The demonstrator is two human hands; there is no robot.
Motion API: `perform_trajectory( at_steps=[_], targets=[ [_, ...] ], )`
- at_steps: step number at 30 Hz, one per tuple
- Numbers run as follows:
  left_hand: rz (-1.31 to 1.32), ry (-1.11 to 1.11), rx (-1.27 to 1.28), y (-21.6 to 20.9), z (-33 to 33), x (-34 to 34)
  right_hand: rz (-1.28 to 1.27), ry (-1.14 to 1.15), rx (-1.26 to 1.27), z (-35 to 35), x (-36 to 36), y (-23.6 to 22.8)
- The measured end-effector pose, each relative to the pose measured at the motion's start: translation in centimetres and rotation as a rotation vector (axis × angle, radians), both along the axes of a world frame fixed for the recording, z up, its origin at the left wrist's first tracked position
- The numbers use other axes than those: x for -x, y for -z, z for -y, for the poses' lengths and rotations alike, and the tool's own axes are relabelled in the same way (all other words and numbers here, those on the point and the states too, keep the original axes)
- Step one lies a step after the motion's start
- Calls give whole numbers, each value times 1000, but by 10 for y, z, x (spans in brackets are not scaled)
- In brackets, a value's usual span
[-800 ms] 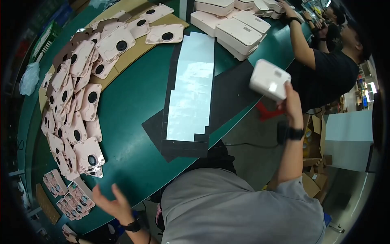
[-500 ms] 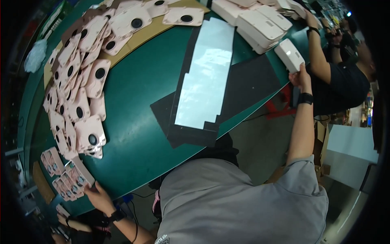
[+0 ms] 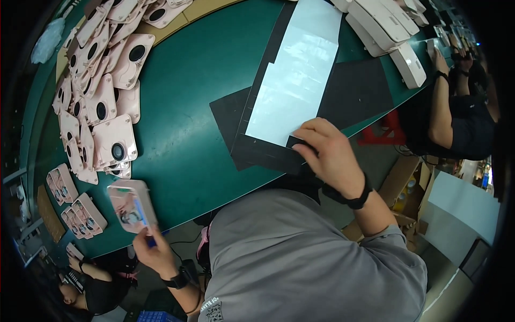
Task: The person peels a sticker from a sheet and applies it inside a pink speaker housing before connecting wires to the circuit board. They then fit a back panel onto the housing, press the pieces together, and repeat the entire process with another unit.
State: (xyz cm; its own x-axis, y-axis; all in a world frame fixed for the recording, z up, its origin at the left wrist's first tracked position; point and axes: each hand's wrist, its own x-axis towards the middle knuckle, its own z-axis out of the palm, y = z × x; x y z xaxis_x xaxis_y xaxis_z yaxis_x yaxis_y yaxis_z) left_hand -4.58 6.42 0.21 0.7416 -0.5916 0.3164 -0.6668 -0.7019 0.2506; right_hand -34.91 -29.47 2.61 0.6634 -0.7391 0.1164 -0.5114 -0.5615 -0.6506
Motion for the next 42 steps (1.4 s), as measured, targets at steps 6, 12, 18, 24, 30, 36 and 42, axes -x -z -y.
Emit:
perform_trajectory(
  at_steps=[6,12,18,24,30,36,42],
  targets=[
    [-150,427,-29,-15,54,33,-54,49,92,-10,-11,7],
    [-179,607,-18,-20,109,29,-106,7,59,-6,-11,4],
    [-180,584,-70,-24,132,27,-110,48,97,-14,-14,3],
    [-212,551,180,-43,163,37,-62,-11,166,-11,-10,13],
    [-249,591,291,-20,190,35,-138,-50,-8,-3,-3,-1],
    [-485,556,425,-19,186,41,-118,-48,-298,12,7,-16],
    [-289,628,452,-16,183,42,-13,-68,-491,20,12,-21]
  ],
)
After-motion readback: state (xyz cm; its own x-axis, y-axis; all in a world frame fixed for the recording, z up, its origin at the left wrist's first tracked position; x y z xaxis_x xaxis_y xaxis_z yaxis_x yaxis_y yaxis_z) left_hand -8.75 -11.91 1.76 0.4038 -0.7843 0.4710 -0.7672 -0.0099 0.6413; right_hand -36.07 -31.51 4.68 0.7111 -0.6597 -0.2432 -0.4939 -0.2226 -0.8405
